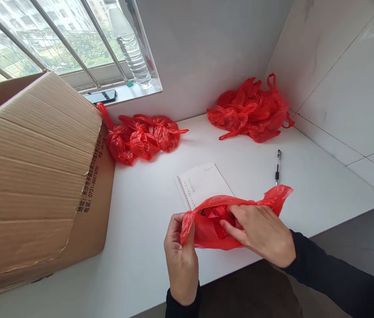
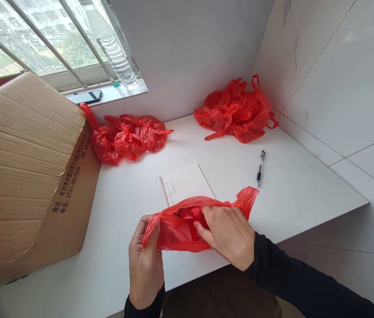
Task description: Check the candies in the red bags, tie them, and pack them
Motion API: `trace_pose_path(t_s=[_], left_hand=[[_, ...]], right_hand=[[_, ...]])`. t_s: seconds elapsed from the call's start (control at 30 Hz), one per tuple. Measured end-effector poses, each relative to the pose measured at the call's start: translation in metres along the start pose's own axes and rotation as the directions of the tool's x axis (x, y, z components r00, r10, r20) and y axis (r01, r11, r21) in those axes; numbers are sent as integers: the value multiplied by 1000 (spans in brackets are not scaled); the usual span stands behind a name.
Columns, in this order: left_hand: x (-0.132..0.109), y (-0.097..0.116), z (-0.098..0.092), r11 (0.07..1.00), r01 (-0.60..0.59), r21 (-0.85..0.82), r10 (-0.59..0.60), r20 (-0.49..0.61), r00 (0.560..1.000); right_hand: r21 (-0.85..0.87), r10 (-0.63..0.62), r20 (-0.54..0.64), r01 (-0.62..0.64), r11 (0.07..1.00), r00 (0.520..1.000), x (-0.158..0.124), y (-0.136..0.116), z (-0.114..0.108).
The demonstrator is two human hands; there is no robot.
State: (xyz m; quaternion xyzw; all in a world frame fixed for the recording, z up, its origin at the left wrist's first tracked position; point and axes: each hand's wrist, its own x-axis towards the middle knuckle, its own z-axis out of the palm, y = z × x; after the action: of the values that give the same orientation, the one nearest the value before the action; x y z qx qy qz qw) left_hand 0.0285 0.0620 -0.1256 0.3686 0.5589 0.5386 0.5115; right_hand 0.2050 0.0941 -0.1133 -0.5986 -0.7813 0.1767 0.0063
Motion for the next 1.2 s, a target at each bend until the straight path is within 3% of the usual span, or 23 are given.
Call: trace_pose_path(t_s=[0.13,0.27,0.43,0.7,0.87,0.97,1.1,1.2], left_hand=[[-1,-5,-1,1000,-18,-8,18,2,1000],[-3,-7,-1,998,-58,-29,57,-32,998],[-3,-5,1,998,-60,-25,60,4,998],[-3,8,7,1000,-21,9,21,-1,1000],[0,14,12,994,-7,105,13,-54,998],[0,16,13,984,-58,168,74,-91,993],[-1,16,10,972,-117,203,140,-106,984],[-2,17,10,968,-137,209,162,-109,981]], right_hand=[[22,-61,40,60,998,997,0,2,1],[-67,-21,-20,19,998,1000,5,11,7],[-149,-22,-29,18,989,999,11,20,12],[-169,104,-142,-127,977,984,3,23,-9],[-37,109,-153,-116,993,982,3,24,-18],[-71,94,-177,-108,992,980,3,27,-17],[-159,30,-84,-44,986,996,-2,32,-16],[-178,61,0,-60,982,998,-3,33,-16]])
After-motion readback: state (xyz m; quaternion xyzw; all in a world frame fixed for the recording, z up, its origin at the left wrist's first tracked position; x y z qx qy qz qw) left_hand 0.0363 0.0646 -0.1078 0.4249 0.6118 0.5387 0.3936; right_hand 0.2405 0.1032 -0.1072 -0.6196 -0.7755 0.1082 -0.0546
